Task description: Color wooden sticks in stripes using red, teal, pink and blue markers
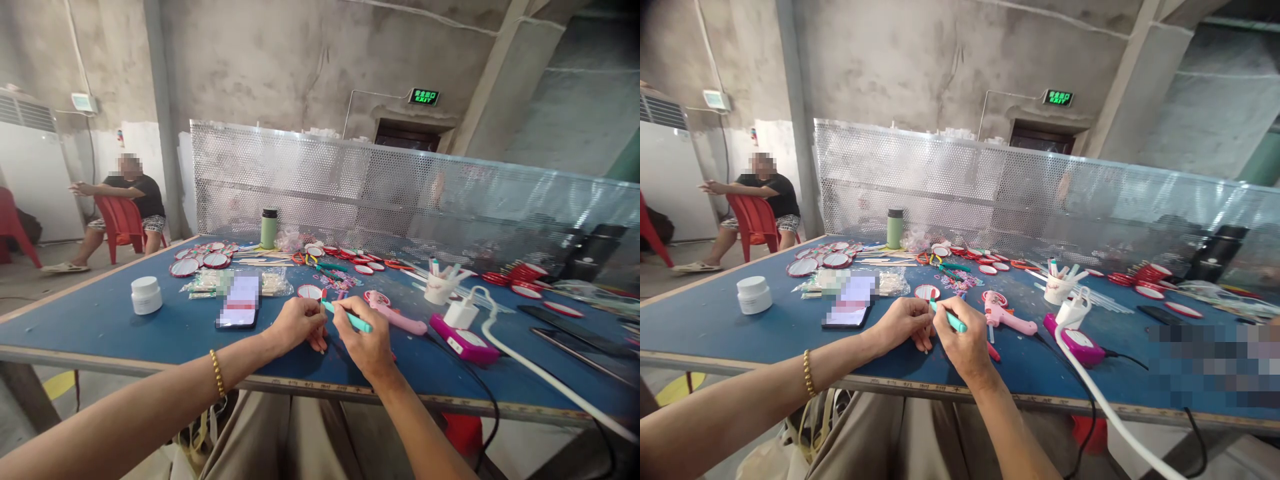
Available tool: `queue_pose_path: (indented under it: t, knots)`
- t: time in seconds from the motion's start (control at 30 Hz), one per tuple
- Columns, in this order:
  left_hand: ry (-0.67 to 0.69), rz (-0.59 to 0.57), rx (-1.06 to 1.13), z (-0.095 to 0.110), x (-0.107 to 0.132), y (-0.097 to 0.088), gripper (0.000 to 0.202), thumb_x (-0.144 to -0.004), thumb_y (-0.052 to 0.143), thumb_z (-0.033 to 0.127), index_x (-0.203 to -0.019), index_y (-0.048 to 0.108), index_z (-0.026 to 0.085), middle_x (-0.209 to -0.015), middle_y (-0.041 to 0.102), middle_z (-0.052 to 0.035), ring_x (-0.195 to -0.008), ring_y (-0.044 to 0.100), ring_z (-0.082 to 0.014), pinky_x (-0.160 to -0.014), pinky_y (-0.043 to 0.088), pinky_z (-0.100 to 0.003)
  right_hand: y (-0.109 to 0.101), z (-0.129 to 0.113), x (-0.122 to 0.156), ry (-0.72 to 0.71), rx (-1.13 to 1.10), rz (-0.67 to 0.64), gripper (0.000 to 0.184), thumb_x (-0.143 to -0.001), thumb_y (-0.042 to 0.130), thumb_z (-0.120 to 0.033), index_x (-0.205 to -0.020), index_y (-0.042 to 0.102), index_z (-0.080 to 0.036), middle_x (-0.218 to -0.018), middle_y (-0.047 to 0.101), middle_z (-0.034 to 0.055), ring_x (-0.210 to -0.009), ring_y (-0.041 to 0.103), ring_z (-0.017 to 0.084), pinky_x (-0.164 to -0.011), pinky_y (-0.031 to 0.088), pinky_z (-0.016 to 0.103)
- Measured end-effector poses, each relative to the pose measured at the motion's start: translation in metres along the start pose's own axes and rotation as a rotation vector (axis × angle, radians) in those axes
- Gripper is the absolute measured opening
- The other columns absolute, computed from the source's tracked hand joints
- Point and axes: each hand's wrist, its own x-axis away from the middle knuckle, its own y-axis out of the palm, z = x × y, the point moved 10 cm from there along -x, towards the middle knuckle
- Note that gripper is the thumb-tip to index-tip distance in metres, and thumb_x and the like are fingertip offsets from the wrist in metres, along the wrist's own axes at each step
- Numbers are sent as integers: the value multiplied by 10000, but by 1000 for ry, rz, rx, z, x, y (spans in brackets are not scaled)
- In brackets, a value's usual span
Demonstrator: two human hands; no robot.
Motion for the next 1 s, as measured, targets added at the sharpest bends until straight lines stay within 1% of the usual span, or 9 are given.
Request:
queue_pose_path:
  t: [0.23, 0.33, 0.5, 0.6, 0.8, 1.0]
  knots:
    - [-3, -4, -1, -1, 0, 1, 245, -775, 645, 321, -633, 554, 144, -505, 616, -6, -442, 659, -156, -422, 533, -217, 2, 2, -1, 13, -22, 3, 139, -929, 550, -224, -819, 631, -199, -608, 600, -28, -484, 543, 102, -480, 423, 217]
    - [-1, -7, -1, -2, 0, 1, 237, -776, 639, 316, -634, 555, 145, -496, 612, -6, -445, 660, -159, -421, 530, -217, 1, 2, 0, 3, -21, 0, 147, -923, 553, -217, -797, 626, -197, -607, 597, -29, -479, 529, 99, -478, 419, 217]
    - [-1, -4, 4, -4, -2, 0, 227, -771, 635, 313, -644, 551, 144, -512, 625, -13, -446, 662, -167, -415, 529, -226, -5, 5, 2, 35, -36, 40, 146, -917, 564, -218, -784, 619, -196, -570, 565, -42, -473, 517, 96, -478, 415, 213]
    - [-3, -2, 5, -4, -2, 0, 226, -770, 634, 319, -651, 554, 143, -523, 631, -17, -443, 661, -166, -415, 530, -228, -6, 2, 2, 7, -11, 47, 159, -912, 563, -208, -761, 611, -193, -588, 581, -36, -484, 516, 93, -481, 408, 210]
    - [-1, 0, 10, -2, 0, 0, 225, -762, 645, 320, -654, 551, 147, -546, 635, -12, -453, 667, -162, -416, 528, -219, -3, -2, 2, -27, 32, 20, 173, -912, 552, -195, -747, 605, -191, -616, 612, -23, -515, 540, 100, -492, 403, 213]
    - [2, 2, -2, -1, -1, 0, 238, -768, 640, 320, -630, 543, 151, -479, 609, -7, -441, 661, -165, -409, 524, -211, -1, -5, 2, -53, 28, 0, 147, -907, 547, -184, -780, 619, -197, -643, 640, -18, -546, 582, 114, -545, 442, 223]
